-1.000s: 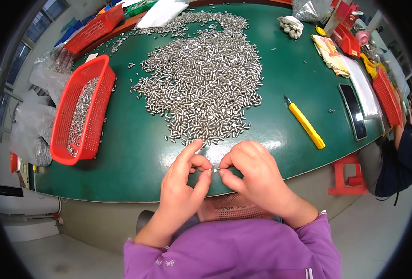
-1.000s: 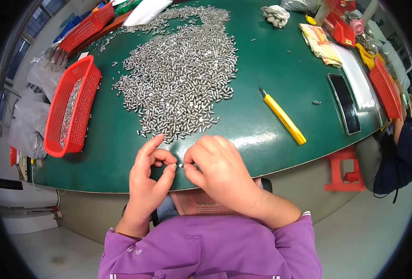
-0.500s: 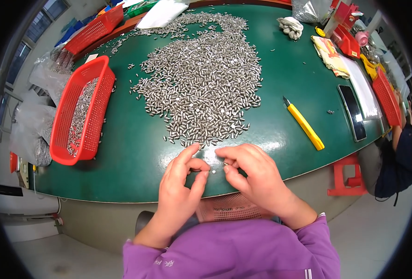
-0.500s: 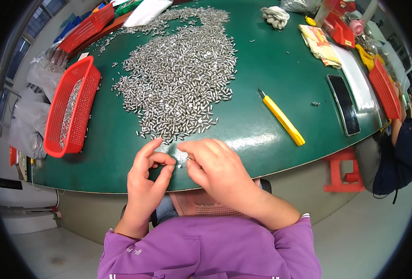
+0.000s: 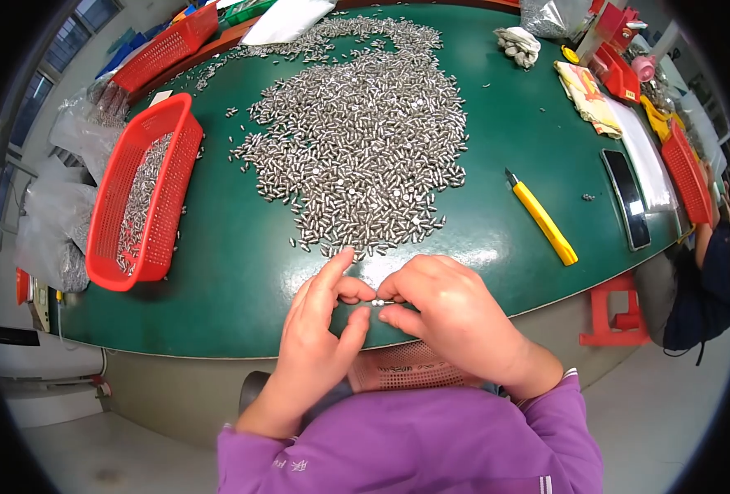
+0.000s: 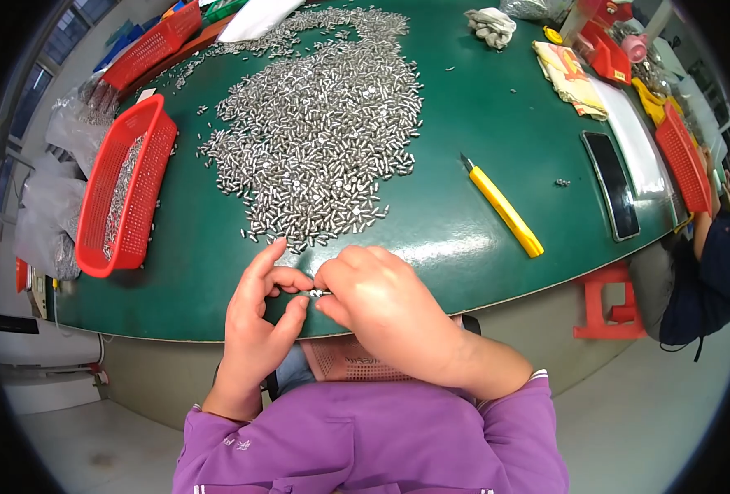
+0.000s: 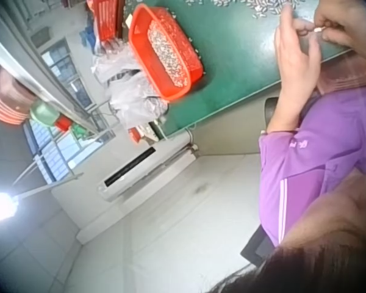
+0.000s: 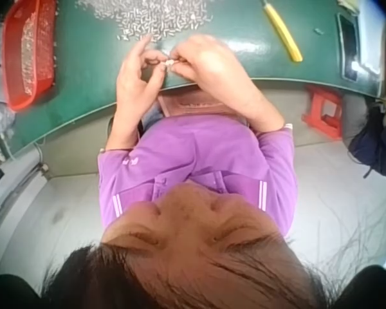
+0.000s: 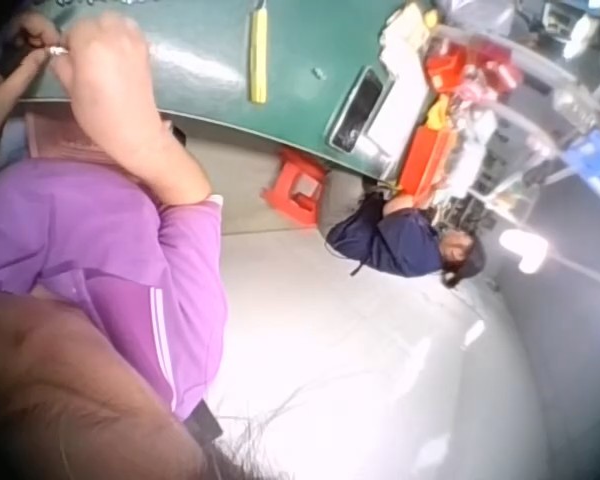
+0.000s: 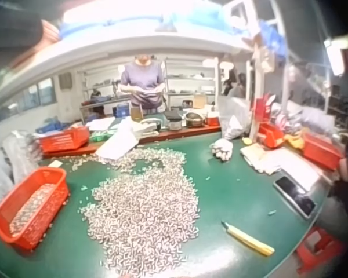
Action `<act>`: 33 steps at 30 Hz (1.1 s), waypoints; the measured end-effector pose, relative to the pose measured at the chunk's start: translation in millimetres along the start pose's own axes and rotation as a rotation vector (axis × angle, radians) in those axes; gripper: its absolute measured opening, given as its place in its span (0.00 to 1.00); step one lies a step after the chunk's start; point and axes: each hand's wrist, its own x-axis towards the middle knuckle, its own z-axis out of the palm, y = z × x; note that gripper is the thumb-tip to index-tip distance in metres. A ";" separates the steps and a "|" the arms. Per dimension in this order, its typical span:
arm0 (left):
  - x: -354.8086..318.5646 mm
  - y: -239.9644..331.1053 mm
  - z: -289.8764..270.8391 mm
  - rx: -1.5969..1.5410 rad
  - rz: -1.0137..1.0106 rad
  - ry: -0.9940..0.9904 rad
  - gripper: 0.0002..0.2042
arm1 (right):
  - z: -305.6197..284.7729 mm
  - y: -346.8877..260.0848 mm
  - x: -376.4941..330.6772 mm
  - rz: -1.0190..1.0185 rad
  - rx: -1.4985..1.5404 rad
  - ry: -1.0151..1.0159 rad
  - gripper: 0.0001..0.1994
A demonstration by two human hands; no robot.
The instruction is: Inspecting and sorting small metal electronic components on a workbench.
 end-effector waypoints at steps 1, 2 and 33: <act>0.0 -0.5 0.3 0.000 -0.002 0.001 0.33 | 0.4 -0.3 0.1 0.002 -0.003 -0.008 0.12; 0.2 -1.3 1.1 -0.026 -0.004 0.039 0.33 | 0.2 -1.3 0.6 0.001 -0.002 -0.010 0.12; 0.3 -7.0 7.0 -0.113 0.000 0.141 0.31 | 2.5 -8.7 -1.4 -0.016 -0.032 0.003 0.10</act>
